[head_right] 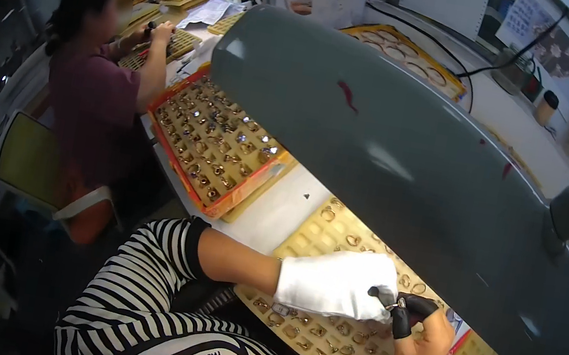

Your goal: Inspecting and polishing small gold-colored rings at a workshop bench using a handheld tool.

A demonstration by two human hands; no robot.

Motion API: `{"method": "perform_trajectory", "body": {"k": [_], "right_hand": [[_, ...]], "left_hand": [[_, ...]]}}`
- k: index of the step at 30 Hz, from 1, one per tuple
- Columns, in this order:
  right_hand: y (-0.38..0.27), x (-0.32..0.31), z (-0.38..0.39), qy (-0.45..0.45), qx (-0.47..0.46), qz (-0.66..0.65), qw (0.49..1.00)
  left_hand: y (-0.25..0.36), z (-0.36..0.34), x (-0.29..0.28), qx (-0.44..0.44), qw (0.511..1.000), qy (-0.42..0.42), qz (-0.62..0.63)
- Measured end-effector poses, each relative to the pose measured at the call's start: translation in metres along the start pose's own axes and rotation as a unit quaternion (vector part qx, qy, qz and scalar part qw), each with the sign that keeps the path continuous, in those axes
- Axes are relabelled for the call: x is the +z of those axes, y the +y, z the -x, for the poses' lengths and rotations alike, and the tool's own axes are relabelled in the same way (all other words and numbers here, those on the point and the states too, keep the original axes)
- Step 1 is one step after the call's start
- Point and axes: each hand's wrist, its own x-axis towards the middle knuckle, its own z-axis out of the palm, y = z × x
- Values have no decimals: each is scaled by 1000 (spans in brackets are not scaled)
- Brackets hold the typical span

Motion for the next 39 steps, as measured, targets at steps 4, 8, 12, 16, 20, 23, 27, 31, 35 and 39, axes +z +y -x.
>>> {"method": "perform_trajectory", "body": {"k": [4,8,12,16,20,23,27,31,35,39], "right_hand": [[-8,-1,-10,59,-307,268,911],[-8,1,-4,38,-241,264,933],[-4,-8,-1,-78,81,104,988],[-14,-15,-6,-90,155,68,981],[9,-12,1,-65,140,5,988],[0,-14,2,-66,160,45,984],[2,-10,11,-18,180,-216,960],[1,-3,-5,-30,161,-221,961],[11,-11,-6,-99,152,-141,973],[2,-17,-10,-88,218,-270,934]], "left_hand": [[2,2,-3,-7,999,-5,36],[-4,0,4,-20,1000,1,8],[8,4,0,9,1000,18,-11],[-4,4,4,111,989,81,-62],[20,13,-7,-21,996,51,74],[13,8,-5,-5,994,12,105],[-5,-2,9,75,990,23,119],[-11,1,-3,-45,990,-26,134],[-11,-6,-6,-150,972,-77,165],[-18,-3,0,-98,981,-59,157]]}}
